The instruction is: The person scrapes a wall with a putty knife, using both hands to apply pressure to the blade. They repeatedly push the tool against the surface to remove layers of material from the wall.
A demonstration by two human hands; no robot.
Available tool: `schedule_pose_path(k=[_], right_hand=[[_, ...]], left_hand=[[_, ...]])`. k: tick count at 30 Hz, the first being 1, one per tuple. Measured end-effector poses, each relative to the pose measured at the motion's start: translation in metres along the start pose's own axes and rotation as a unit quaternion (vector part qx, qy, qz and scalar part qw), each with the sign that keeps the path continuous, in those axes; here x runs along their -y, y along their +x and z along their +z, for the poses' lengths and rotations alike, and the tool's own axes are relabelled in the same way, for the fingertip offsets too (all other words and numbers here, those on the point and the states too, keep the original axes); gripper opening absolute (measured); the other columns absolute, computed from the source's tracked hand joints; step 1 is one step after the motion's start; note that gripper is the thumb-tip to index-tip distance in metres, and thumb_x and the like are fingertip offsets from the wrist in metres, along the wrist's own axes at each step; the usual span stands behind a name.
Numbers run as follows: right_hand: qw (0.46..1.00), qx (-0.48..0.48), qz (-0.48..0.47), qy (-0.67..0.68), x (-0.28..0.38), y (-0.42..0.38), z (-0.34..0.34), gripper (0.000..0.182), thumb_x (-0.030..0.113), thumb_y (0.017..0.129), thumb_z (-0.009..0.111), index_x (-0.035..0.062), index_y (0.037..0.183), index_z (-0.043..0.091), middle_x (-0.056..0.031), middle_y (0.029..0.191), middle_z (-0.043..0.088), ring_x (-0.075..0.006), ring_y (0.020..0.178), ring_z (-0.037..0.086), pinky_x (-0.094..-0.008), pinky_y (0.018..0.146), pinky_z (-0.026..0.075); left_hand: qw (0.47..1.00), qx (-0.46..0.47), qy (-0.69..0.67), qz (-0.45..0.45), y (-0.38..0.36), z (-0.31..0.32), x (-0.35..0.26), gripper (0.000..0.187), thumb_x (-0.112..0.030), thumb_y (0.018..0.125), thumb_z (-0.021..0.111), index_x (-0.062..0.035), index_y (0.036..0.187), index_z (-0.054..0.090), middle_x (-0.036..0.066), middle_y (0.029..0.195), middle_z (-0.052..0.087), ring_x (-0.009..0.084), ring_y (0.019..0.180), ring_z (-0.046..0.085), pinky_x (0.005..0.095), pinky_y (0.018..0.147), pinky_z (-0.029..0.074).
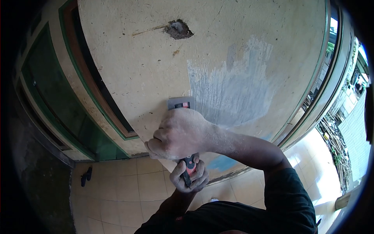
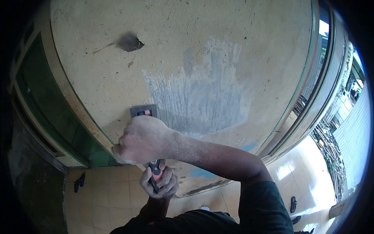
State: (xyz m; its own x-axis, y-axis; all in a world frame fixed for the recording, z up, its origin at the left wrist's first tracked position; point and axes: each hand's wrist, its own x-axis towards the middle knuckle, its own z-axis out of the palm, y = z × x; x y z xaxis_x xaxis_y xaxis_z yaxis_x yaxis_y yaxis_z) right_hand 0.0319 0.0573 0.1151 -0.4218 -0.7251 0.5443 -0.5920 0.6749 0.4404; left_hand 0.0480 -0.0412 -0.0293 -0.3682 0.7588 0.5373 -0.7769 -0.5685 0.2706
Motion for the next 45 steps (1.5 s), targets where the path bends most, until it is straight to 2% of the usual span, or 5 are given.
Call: schedule_pose_path(k=[20, 23, 30, 36, 45], right_hand=[[0.998, -0.026, -0.004, -0.057, -0.012, 0.017, -0.009, 0.023, 0.022, 0.08, 0.059, 0.0095, 0.062, 0.05, 0.0015, 0.046, 0.046, -0.0141, 0.045, 0.055, -0.0298, 0.043, 0.044], [0.995, -0.09, -0.002, 0.038, 0.001, -0.005, 0.01, 0.023, 0.024, 0.08, 0.058, 0.0087, 0.066, 0.05, 0.0013, 0.044, 0.045, -0.0141, 0.046, 0.057, -0.0304, 0.042, 0.044], [0.998, -0.016, 0.015, -0.06, -0.008, 0.014, -0.004, 0.023, 0.026, 0.08, 0.059, 0.0098, 0.067, 0.05, 0.0009, 0.047, 0.047, -0.0139, 0.048, 0.058, -0.0309, 0.043, 0.045], [0.998, -0.05, 0.005, 0.023, 0.003, 0.002, 0.009, 0.017, 0.019, 0.072, 0.06, 0.007, 0.063, 0.052, -0.0017, 0.05, 0.055, -0.0189, 0.054, 0.063, -0.0328, 0.044, 0.049], [0.994, -0.11, 0.001, -0.003, 0.001, 0.006, 0.01, 0.025, 0.024, 0.077, 0.062, 0.0095, 0.062, 0.048, 0.002, 0.045, 0.045, -0.0126, 0.045, 0.054, -0.0295, 0.042, 0.044]], left_hand=[[1.0, 0.021, -0.006, 0.008, 0.012, 0.006, -0.018, 0.038, -0.039, 0.091, 0.045, -0.0046, 0.103, 0.036, 0.002, 0.056, 0.043, 0.0082, 0.034, 0.038, 0.0212, 0.03, 0.029], [0.999, -0.017, -0.025, -0.026, -0.008, 0.001, -0.002, 0.037, -0.038, 0.09, 0.047, -0.0046, 0.102, 0.036, 0.001, 0.055, 0.042, 0.0085, 0.032, 0.036, 0.0221, 0.029, 0.029], [1.0, -0.013, -0.016, 0.01, 0.009, 0.005, -0.024, 0.039, -0.037, 0.09, 0.047, -0.0021, 0.104, 0.036, 0.001, 0.055, 0.041, 0.0081, 0.031, 0.036, 0.0212, 0.03, 0.029], [0.999, -0.035, 0.011, -0.002, -0.011, -0.003, -0.016, 0.038, -0.036, 0.09, 0.046, -0.0022, 0.104, 0.037, 0.001, 0.055, 0.043, 0.0076, 0.03, 0.035, 0.0208, 0.029, 0.028], [0.999, 0.007, 0.031, 0.002, -0.007, -0.004, -0.019, 0.041, -0.038, 0.092, 0.042, 0.0002, 0.106, 0.043, 0.0, 0.055, 0.042, 0.0058, 0.031, 0.034, 0.0215, 0.028, 0.029]])
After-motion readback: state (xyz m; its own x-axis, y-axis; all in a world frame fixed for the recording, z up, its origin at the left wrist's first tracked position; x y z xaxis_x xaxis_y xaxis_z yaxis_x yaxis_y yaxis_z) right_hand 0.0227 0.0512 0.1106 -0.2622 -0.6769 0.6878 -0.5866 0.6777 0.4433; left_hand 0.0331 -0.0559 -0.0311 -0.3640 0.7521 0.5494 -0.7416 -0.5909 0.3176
